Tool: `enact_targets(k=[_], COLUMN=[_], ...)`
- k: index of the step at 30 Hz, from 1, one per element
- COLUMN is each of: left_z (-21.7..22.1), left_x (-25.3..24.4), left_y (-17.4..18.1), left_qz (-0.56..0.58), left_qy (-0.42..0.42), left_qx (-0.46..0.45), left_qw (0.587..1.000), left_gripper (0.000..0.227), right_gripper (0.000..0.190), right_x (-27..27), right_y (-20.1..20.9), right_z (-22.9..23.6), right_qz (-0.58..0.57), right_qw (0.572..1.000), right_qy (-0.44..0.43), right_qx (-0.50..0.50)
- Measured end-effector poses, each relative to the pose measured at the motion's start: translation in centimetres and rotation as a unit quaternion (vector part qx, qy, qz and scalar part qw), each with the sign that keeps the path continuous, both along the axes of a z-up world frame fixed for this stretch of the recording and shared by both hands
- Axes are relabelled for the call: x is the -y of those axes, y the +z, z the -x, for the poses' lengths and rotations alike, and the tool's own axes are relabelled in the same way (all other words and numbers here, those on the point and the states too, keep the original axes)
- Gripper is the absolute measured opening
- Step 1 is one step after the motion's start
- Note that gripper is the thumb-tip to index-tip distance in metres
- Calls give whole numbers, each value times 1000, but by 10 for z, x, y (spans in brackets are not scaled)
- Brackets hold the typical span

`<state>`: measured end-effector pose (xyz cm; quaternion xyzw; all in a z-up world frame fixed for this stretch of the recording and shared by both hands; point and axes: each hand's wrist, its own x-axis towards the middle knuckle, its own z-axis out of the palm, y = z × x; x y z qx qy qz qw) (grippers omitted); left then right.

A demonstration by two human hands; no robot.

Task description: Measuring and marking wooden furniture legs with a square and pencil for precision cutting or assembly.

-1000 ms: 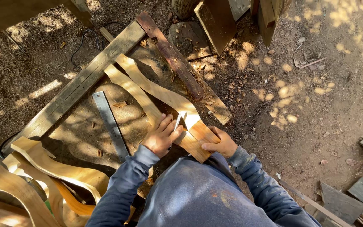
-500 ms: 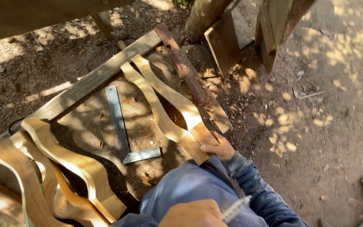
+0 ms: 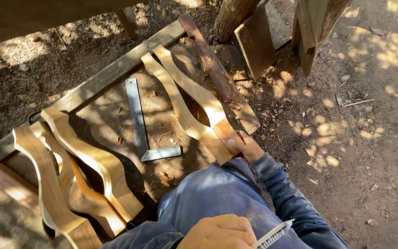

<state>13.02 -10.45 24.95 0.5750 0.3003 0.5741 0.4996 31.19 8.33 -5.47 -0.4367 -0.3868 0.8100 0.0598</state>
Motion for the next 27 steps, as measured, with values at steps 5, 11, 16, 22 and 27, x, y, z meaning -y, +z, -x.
enact_targets(k=[5,11,16,22,27], left_z=[13,80,162,168,176], left_x=[-20,-39,12,29,25], left_y=[45,-61,-273,-321,-306], left_qz=[-19,141,325,404,373], left_qy=[21,428,460,483,543], left_qx=[-47,-304,-555,-566,-514], left_qw=[998,839,612,533,550], left_gripper=[8,27,52,62,64], right_gripper=[71,65,51,35,28], right_x=[-8,1,12,29,47], right_y=[-21,22,-1,27,41], right_z=[-32,-38,-64,-63,-55], right_qz=[-39,-57,-77,-114,-160], right_qw=[998,987,952,923,912], right_qy=[12,-152,-295,-368,-376], right_qx=[-58,23,11,10,-39])
